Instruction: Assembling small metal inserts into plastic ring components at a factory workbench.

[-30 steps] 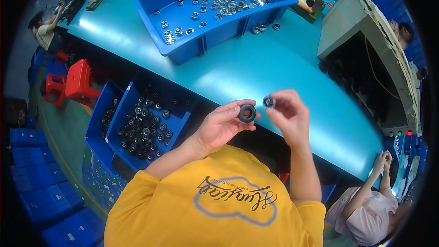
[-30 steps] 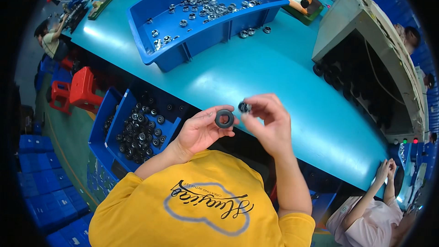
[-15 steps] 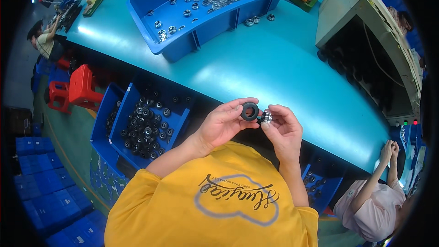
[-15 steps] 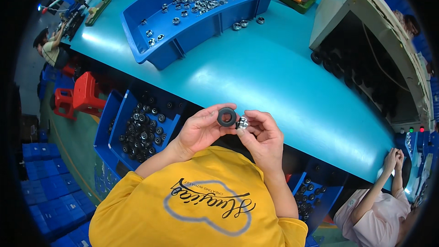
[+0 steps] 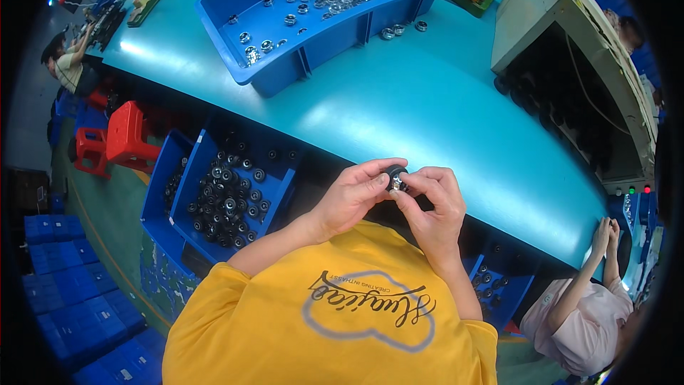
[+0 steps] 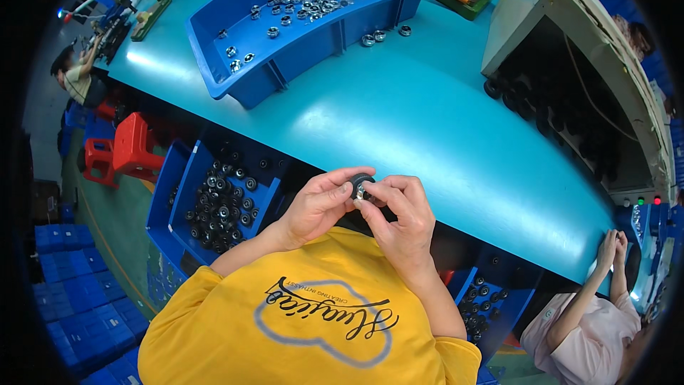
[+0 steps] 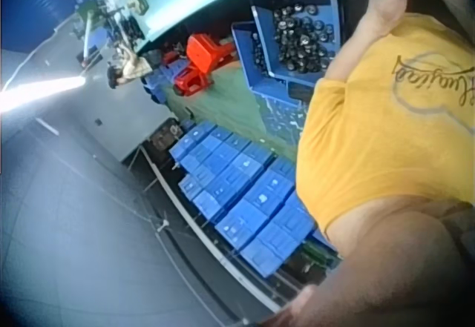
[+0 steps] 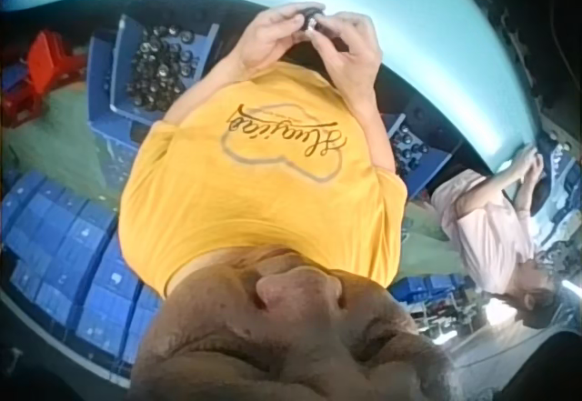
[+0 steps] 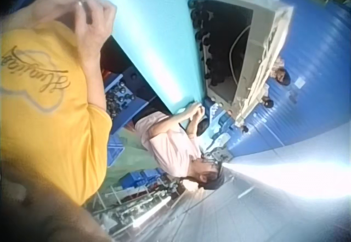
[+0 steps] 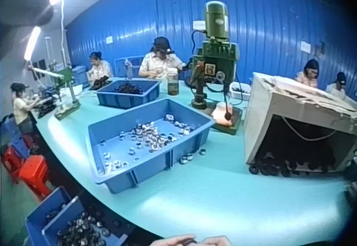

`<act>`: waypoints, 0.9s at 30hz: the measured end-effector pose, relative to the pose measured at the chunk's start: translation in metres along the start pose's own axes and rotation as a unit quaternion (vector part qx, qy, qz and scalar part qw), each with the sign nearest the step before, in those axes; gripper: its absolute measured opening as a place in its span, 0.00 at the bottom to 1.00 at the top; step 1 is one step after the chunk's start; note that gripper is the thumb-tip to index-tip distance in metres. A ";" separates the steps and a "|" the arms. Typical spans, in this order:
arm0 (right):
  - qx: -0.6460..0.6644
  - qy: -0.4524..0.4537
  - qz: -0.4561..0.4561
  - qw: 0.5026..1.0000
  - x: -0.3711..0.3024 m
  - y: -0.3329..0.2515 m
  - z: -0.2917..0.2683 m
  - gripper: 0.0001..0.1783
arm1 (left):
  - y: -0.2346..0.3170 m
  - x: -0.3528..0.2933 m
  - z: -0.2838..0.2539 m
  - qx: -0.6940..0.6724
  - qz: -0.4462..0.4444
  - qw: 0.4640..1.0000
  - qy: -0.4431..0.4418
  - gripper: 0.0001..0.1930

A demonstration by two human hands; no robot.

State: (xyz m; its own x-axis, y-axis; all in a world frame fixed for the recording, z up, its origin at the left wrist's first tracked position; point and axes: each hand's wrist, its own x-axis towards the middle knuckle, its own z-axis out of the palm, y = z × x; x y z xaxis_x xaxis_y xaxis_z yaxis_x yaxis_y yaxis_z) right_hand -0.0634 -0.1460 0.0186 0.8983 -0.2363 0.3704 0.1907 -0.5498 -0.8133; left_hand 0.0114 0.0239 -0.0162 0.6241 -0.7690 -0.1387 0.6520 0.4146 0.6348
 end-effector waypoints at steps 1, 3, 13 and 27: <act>-0.008 -0.002 -0.001 1.000 0.000 0.000 0.000 0.18 | -0.001 0.000 0.001 0.001 0.003 1.000 0.006 0.22; -0.024 -0.007 -0.004 1.000 -0.001 0.000 0.001 0.18 | -0.003 -0.001 0.004 0.004 0.008 1.000 0.019 0.22; 0.090 -0.022 0.080 0.992 0.001 -0.005 0.000 0.24 | -0.005 0.000 0.010 0.092 0.031 0.994 0.055 0.22; 0.289 -0.047 0.215 0.932 -0.011 0.014 0.012 0.18 | -0.010 -0.008 0.012 0.316 0.150 0.933 0.090 0.16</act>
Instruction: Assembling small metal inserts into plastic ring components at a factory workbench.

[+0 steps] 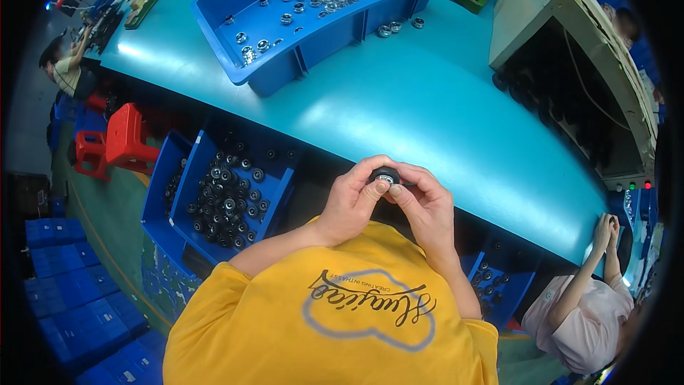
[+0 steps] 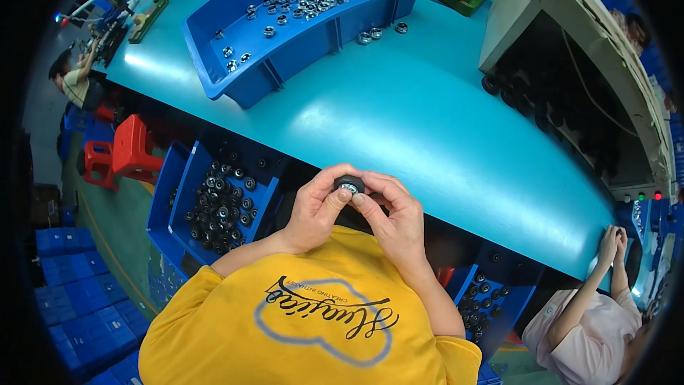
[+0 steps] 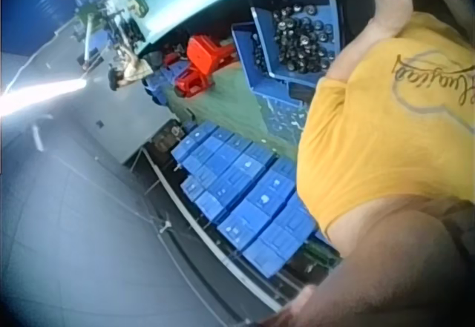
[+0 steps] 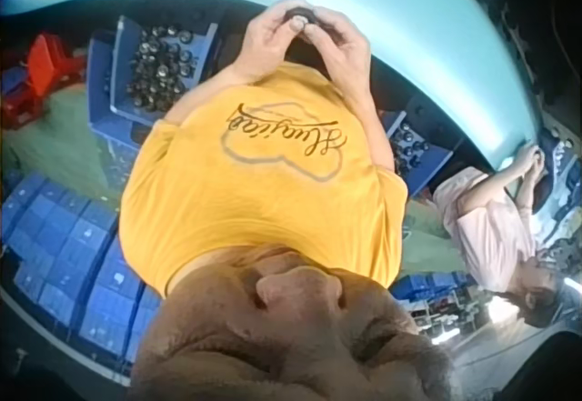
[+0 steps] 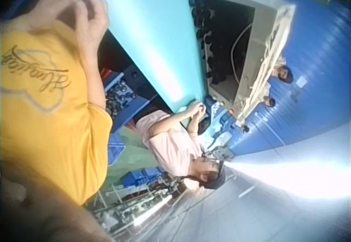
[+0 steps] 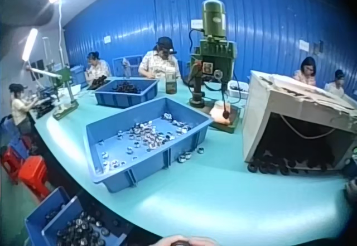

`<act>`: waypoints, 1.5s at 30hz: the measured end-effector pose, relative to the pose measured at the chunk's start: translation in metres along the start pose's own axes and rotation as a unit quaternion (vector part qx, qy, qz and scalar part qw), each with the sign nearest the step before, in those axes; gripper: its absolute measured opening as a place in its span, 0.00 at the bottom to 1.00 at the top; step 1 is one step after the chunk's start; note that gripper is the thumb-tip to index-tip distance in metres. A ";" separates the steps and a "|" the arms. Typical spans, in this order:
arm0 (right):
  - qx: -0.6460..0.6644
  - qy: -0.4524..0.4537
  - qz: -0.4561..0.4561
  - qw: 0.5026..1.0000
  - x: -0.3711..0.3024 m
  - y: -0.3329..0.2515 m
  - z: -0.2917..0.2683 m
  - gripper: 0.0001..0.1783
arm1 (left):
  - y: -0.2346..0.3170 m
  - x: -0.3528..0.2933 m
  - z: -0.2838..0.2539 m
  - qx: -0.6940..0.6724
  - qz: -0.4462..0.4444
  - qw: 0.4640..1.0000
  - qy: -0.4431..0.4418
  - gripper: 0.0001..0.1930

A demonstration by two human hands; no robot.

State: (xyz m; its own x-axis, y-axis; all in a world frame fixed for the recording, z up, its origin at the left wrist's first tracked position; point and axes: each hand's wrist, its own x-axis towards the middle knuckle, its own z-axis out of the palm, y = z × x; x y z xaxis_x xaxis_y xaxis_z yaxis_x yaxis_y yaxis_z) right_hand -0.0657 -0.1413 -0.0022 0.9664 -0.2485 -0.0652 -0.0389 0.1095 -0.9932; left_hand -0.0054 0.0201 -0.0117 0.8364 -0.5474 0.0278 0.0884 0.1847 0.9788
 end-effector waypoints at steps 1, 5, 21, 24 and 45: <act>0.034 0.001 0.019 0.999 0.000 0.001 0.000 0.17 | 0.001 -0.001 0.001 0.003 0.003 1.000 0.000 0.16; -0.052 0.059 -0.078 0.994 -0.005 0.005 0.007 0.15 | 0.005 0.000 0.002 0.006 0.012 1.000 0.004 0.15; 0.109 0.013 0.042 0.993 -0.001 -0.008 -0.002 0.12 | -0.002 0.018 -0.008 -0.049 -0.027 0.995 -0.089 0.19; 0.108 0.020 0.016 0.994 -0.003 0.003 -0.001 0.11 | -0.003 0.012 0.001 0.009 0.002 0.999 -0.034 0.16; 0.090 0.032 0.083 0.992 0.011 -0.005 -0.004 0.14 | 0.016 0.024 -0.006 0.122 -0.020 0.987 -0.103 0.32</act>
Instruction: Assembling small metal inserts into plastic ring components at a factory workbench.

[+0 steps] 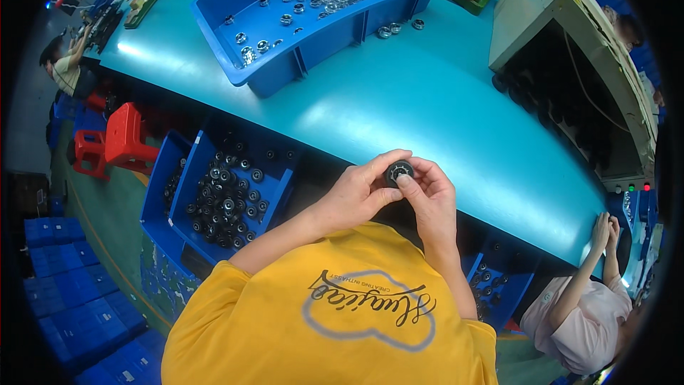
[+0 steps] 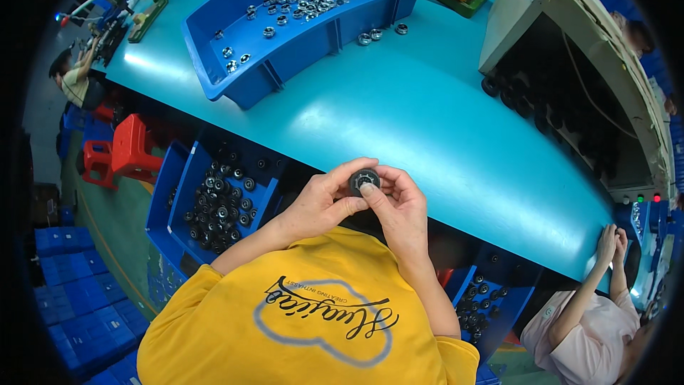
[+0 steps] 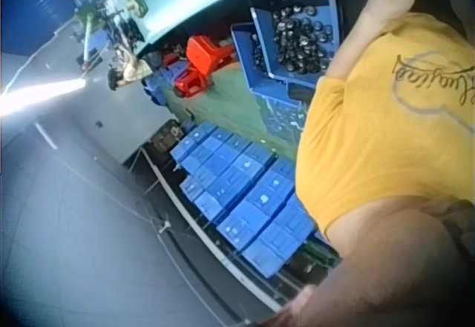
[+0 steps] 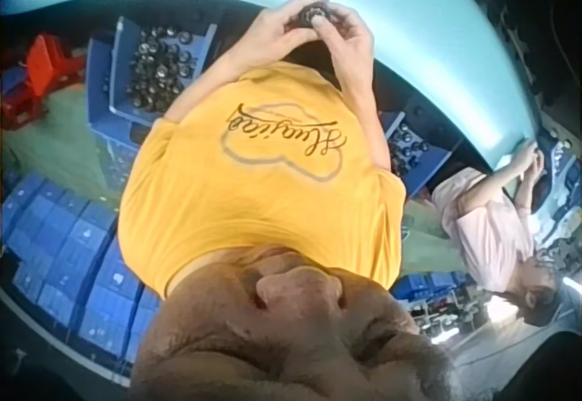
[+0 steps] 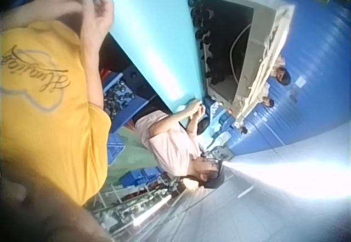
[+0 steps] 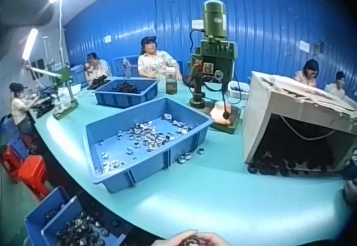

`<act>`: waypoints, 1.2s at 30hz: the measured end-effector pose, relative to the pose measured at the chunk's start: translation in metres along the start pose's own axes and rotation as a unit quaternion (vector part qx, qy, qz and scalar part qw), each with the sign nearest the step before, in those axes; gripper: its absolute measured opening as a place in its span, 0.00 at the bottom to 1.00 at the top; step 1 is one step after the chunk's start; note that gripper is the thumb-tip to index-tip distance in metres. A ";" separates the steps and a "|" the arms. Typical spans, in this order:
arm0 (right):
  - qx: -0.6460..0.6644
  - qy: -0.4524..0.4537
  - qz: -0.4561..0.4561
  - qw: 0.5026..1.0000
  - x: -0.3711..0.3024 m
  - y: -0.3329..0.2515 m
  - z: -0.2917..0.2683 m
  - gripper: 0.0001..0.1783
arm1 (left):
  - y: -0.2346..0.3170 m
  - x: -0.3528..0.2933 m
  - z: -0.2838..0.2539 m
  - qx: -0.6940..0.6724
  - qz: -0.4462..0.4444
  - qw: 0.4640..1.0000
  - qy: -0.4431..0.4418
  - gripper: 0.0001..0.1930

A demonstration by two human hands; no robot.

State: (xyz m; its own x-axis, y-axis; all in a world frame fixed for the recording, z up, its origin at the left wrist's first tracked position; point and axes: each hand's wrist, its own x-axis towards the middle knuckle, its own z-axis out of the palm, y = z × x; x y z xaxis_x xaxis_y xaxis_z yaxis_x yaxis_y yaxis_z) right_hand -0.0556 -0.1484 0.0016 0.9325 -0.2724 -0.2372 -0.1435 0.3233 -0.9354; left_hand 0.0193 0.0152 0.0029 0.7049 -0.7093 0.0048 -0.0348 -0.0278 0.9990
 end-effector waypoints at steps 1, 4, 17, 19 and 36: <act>-0.017 0.004 0.008 1.000 0.000 0.000 0.000 0.14 | 0.001 -0.001 0.001 0.041 0.015 0.999 0.007 0.32; 0.015 0.001 0.019 1.000 0.002 0.007 -0.005 0.13 | 0.002 -0.002 0.003 0.077 0.014 0.997 0.021 0.29; 0.066 0.014 0.009 0.998 0.006 0.018 -0.004 0.11 | 0.000 -0.002 0.005 0.032 0.022 0.998 0.047 0.26; 0.051 0.020 0.015 0.998 0.007 0.020 -0.004 0.11 | -0.003 -0.003 0.007 0.023 0.014 0.998 0.049 0.25; 0.051 0.004 -0.004 0.999 0.009 0.021 -0.003 0.11 | -0.014 -0.001 0.006 -0.003 0.042 0.998 0.051 0.24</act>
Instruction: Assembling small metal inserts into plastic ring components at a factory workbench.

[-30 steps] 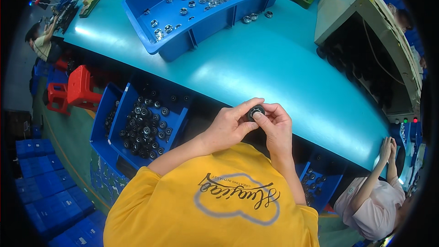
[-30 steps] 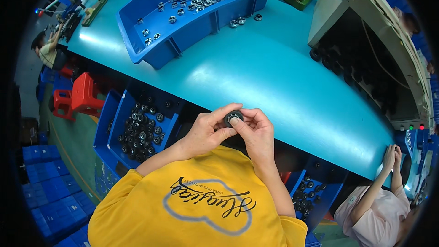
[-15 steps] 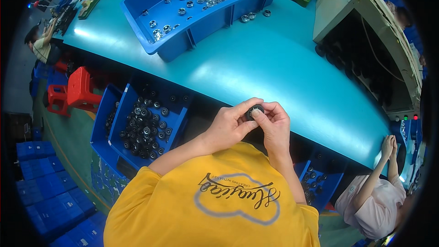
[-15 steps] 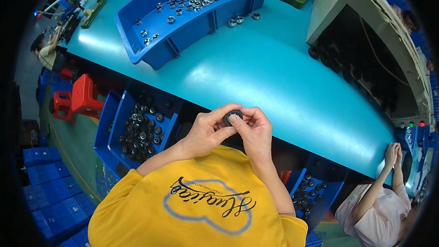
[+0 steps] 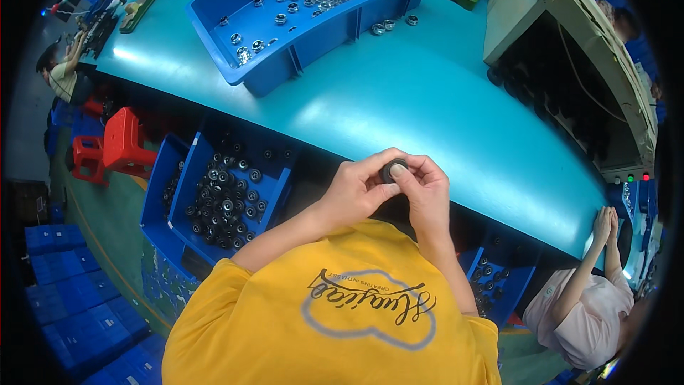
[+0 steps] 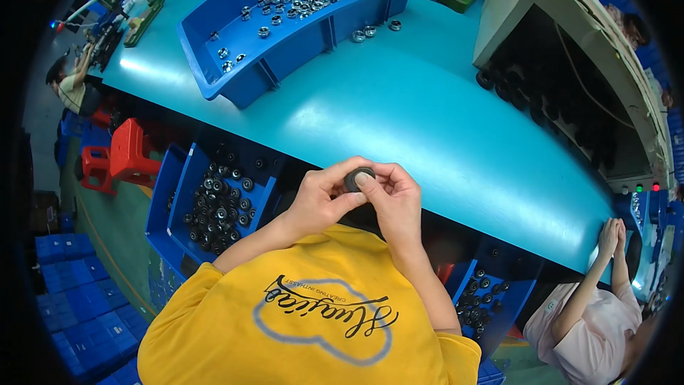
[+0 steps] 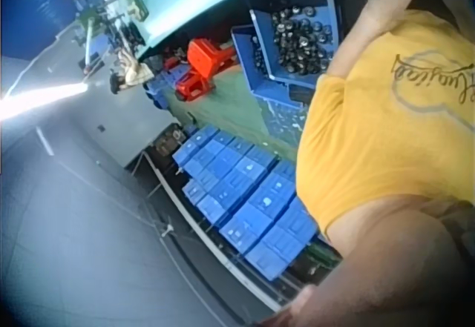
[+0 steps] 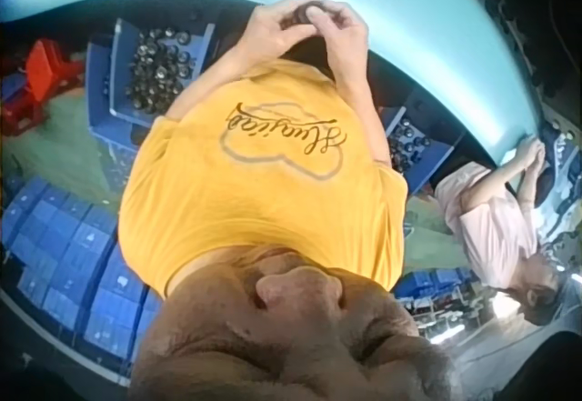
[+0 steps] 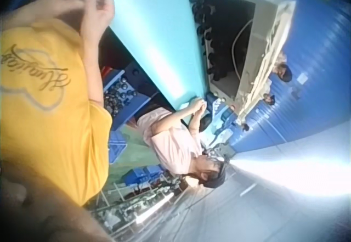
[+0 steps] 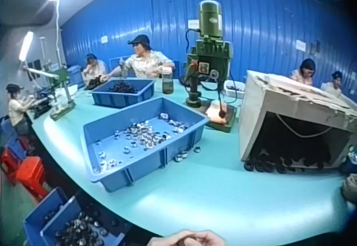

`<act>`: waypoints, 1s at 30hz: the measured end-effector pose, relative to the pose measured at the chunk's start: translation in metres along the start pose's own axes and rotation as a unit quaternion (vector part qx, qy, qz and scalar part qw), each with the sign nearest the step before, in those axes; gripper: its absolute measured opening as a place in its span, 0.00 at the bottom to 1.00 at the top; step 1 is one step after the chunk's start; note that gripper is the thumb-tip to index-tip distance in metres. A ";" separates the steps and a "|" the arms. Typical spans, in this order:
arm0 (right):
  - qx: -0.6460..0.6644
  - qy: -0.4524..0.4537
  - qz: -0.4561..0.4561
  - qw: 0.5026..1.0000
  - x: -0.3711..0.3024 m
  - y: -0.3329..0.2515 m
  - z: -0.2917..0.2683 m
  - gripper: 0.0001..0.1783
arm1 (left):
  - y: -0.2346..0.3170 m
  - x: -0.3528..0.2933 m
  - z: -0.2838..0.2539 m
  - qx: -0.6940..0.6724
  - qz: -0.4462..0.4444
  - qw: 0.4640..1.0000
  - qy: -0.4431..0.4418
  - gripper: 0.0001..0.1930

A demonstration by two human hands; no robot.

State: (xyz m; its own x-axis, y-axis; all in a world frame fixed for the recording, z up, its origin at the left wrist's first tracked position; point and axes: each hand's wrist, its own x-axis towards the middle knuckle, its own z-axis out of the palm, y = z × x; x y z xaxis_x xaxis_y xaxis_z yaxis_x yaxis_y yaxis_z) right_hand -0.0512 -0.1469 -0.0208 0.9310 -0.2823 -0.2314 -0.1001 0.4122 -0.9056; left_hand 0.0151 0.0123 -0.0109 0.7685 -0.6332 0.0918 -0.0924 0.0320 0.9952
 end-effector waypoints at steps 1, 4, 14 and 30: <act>0.030 -0.010 0.027 0.999 -0.001 -0.005 -0.001 0.11 | 0.002 0.000 -0.001 -0.119 -0.075 0.990 -0.023 0.24; 0.110 -0.055 0.061 0.991 -0.007 -0.019 0.001 0.16 | 0.002 0.002 -0.006 -0.259 -0.096 0.960 -0.037 0.25; 0.004 -0.031 0.016 0.999 -0.014 -0.012 -0.003 0.16 | 0.006 -0.001 -0.004 -0.197 -0.130 0.972 -0.009 0.15; 0.063 -0.037 0.037 0.997 -0.009 -0.014 -0.002 0.16 | -0.002 -0.003 -0.009 -0.234 -0.122 0.963 -0.051 0.30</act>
State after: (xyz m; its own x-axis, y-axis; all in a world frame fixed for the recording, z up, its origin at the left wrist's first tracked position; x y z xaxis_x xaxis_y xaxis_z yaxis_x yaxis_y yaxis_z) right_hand -0.0592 -0.1516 -0.0064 0.9466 -0.1838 -0.2650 -0.1292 0.5369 -0.8337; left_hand 0.0185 0.0218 -0.0124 0.6625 -0.7383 -0.1265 0.3973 0.2031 0.8949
